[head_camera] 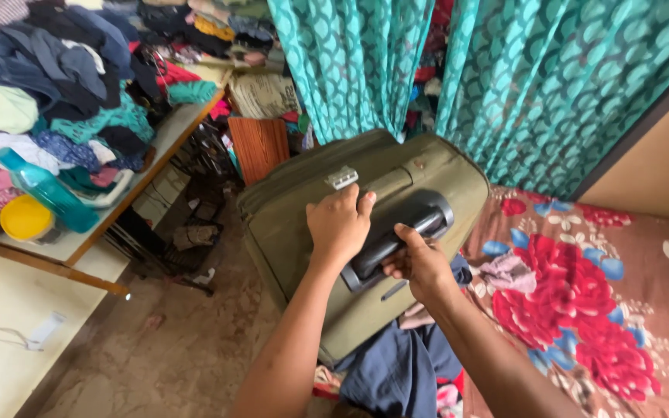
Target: The person closes a green suitcase on a bed, presses down on the lid, then lifts and repositions it. They extend the telescopic handle and move the suitcase across the floor to a corner, where they adjust the handle and lock the suitcase.
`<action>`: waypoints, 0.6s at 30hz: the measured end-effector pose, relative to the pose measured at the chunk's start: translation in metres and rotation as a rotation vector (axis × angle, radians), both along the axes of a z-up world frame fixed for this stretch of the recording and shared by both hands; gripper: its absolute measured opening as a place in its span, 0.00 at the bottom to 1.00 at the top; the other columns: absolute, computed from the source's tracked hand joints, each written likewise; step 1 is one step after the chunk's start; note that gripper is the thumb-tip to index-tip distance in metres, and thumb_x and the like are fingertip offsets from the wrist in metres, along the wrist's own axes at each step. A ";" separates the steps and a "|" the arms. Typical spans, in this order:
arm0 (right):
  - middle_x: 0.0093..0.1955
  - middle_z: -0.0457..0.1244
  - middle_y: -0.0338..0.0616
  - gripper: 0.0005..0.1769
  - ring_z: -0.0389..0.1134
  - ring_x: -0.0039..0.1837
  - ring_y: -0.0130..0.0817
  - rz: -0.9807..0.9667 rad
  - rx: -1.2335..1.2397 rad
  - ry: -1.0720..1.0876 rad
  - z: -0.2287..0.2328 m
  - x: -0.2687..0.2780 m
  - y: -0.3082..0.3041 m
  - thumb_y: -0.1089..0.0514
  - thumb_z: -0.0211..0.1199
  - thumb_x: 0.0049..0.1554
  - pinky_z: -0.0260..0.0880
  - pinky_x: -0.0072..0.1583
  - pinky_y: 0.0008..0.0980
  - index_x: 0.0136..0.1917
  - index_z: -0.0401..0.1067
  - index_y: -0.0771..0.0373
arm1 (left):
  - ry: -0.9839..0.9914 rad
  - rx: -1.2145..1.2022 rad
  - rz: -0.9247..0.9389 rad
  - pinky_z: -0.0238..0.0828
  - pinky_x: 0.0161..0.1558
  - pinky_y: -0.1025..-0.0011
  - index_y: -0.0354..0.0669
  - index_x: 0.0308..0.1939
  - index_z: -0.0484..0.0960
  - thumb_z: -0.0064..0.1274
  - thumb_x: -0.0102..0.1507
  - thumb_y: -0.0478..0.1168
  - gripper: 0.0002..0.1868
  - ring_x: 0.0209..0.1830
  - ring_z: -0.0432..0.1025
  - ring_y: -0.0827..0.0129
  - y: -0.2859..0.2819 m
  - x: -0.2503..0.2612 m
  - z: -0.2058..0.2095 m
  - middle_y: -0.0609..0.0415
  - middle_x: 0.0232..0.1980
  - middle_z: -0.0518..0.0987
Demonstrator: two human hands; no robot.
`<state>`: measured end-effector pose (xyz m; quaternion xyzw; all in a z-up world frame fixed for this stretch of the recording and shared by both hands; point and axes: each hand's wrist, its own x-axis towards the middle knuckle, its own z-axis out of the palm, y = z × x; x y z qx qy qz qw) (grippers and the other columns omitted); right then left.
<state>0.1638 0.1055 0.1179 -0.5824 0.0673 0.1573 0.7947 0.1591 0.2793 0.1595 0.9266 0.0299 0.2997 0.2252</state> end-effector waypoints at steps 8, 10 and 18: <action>0.31 0.67 0.54 0.25 0.68 0.27 0.38 0.026 0.187 -0.360 0.152 -0.024 0.005 0.44 0.61 0.64 0.65 0.28 0.31 0.42 0.70 0.72 | 0.263 -0.176 -0.255 0.69 0.48 0.55 0.46 0.53 0.79 0.34 0.70 0.53 0.22 0.42 0.77 0.53 0.043 0.023 -0.027 0.48 0.35 0.82; 0.38 0.69 0.53 0.22 0.72 0.35 0.38 0.111 0.273 -0.441 0.183 -0.029 0.006 0.45 0.59 0.65 0.72 0.38 0.33 0.47 0.71 0.70 | 0.350 -0.505 -0.393 0.74 0.49 0.60 0.46 0.60 0.79 0.33 0.70 0.56 0.27 0.45 0.79 0.58 0.048 0.012 -0.008 0.49 0.42 0.83; 0.49 0.69 0.50 0.26 0.72 0.48 0.35 0.325 0.138 -0.854 0.176 -0.001 0.019 0.42 0.57 0.66 0.75 0.48 0.33 0.58 0.69 0.70 | 0.378 -0.654 -0.322 0.70 0.54 0.62 0.42 0.52 0.84 0.36 0.70 0.59 0.29 0.49 0.77 0.60 0.049 0.000 0.014 0.43 0.48 0.85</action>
